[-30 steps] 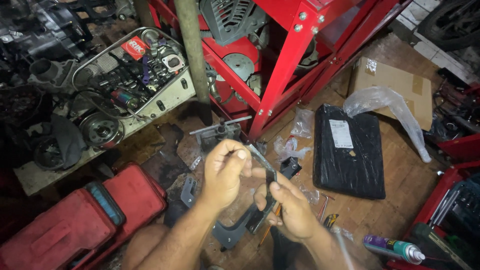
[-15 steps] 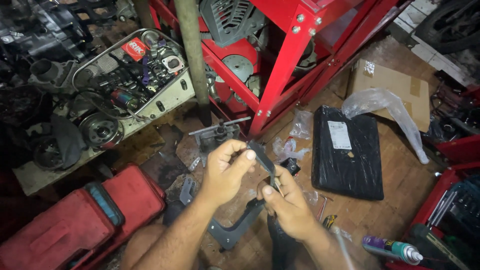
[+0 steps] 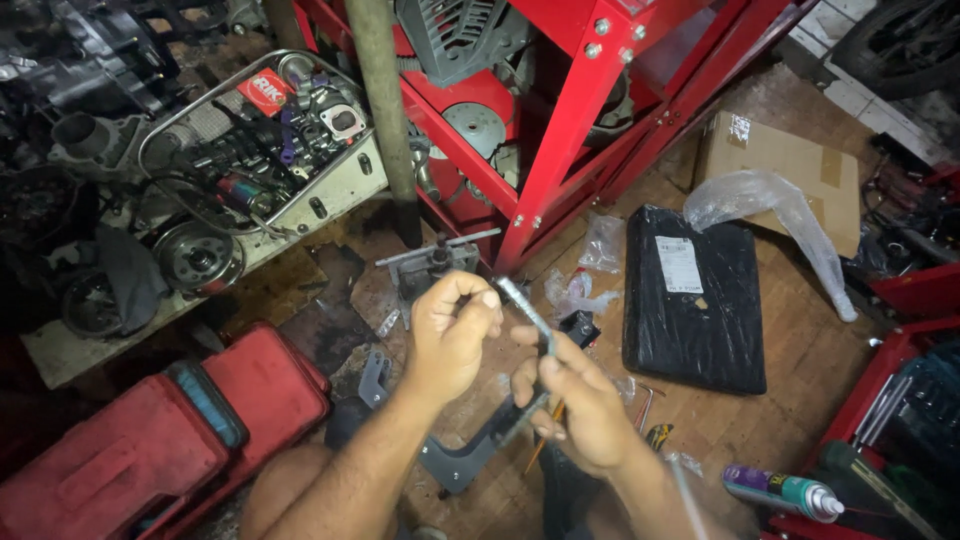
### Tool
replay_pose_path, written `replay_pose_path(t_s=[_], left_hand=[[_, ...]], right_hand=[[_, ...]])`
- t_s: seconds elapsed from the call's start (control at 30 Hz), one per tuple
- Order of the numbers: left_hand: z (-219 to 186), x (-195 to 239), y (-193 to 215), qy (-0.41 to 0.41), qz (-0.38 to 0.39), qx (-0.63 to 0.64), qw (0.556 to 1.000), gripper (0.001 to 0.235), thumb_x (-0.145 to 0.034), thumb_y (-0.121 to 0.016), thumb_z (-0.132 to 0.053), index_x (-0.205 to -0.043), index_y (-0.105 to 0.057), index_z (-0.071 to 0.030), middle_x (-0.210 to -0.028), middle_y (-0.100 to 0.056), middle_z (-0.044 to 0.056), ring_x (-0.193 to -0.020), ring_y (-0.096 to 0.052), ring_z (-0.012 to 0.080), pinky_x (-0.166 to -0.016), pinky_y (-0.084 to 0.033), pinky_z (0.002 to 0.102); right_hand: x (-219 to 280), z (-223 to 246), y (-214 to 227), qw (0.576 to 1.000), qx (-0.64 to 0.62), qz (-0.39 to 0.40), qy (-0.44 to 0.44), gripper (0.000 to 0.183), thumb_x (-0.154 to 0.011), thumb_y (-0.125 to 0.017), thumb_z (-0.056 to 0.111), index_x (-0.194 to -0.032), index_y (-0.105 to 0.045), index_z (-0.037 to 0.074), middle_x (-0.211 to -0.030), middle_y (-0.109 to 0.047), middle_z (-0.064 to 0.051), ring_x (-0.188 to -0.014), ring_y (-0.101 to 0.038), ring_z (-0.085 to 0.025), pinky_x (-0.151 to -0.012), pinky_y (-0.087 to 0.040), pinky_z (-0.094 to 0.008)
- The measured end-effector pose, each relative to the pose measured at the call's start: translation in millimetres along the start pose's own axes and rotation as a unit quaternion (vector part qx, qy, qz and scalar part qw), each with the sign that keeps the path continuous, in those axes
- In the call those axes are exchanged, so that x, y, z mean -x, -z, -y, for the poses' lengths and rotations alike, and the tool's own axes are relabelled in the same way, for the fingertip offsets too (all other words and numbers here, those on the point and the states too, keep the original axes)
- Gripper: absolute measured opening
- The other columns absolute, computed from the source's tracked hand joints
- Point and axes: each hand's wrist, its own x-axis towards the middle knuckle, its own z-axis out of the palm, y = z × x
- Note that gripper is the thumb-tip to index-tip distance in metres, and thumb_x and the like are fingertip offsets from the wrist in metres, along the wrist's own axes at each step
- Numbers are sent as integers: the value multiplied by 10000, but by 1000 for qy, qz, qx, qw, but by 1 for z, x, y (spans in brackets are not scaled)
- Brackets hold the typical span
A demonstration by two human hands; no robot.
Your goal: The person assembles a metal frame structure using an Allen key to tighten bolts. They retrieve tools from a red toolbox, manipulate metal rods and brackets, and use a utility knife to cut a plastic bag.
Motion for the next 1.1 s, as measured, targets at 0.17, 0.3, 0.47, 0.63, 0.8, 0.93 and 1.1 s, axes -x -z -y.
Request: replay_pose_path(t_s=[0.17, 0.3, 0.47, 0.63, 0.8, 0.93, 1.1], left_hand=[[-4, 0, 3, 0, 32, -31, 999, 266, -982, -555, -230, -747, -602, -113, -658, -625, -7, -630, -593, 102, -664, -487, 278], [-8, 11, 2, 57, 66, -97, 991, 226, -952, -575, -244, -770, -627, -119, -693, -662, -23, -688, -622, 106, -683, -494, 294], [-19, 22, 3, -75, 137, -122, 980, 111, -916, -629, -148, -1009, -643, -89, -987, -680, 36, -925, -653, 175, -863, -505, 320], [-37, 26, 0, -182, 185, -147, 954, 165, -930, -643, -236, -987, -655, -82, -1013, -665, 88, -947, -662, 243, -859, -517, 361], [-33, 32, 3, -231, 234, -188, 925, 287, -889, -686, -309, -1048, -639, -75, -1098, -658, 75, -1000, -658, 253, -914, -449, 410], [-30, 32, 2, -280, 219, -217, 909, 282, -864, -762, -242, -1043, -645, -58, -1083, -661, 104, -955, -663, 283, -850, -483, 412], [-31, 31, -1, -309, 191, -237, 901, 219, -897, -756, -192, -1020, -626, -66, -1036, -664, 93, -887, -658, 283, -806, -494, 404]], right_hand=[[-1, 3, 2, 991, -137, 3, -14, 642, -990, -417, 408, -1438, -546, -33, -641, -580, -158, -497, -510, -228, -464, -411, -320], [1, 5, 4, 987, -153, -19, -37, 659, -966, -462, 445, -1430, -565, -11, -640, -573, -124, -517, -565, -227, -459, -467, -311], [1, 3, 8, 980, -193, -3, 55, 556, -1019, -439, 357, -1438, -501, -4, -730, -565, -120, -542, -575, -278, -479, -505, -386], [0, 10, 9, 973, -207, 17, 98, 593, -993, -471, 351, -1462, -458, -12, -812, -625, -146, -545, -495, -203, -480, -423, -334], [-1, 13, 10, 966, -212, 32, 144, 502, -1010, -474, 317, -1421, -483, 28, -907, -633, -162, -469, -403, -184, -443, -381, -294], [0, 13, 13, 962, -212, -1, 175, 416, -1023, -473, 283, -1352, -501, 30, -906, -620, -172, -532, -460, -188, -454, -400, -238], [1, 14, 13, 951, -218, 4, 220, 462, -996, -517, 282, -1361, -488, 1, -963, -620, -215, -531, -461, -200, -486, -421, -258]])
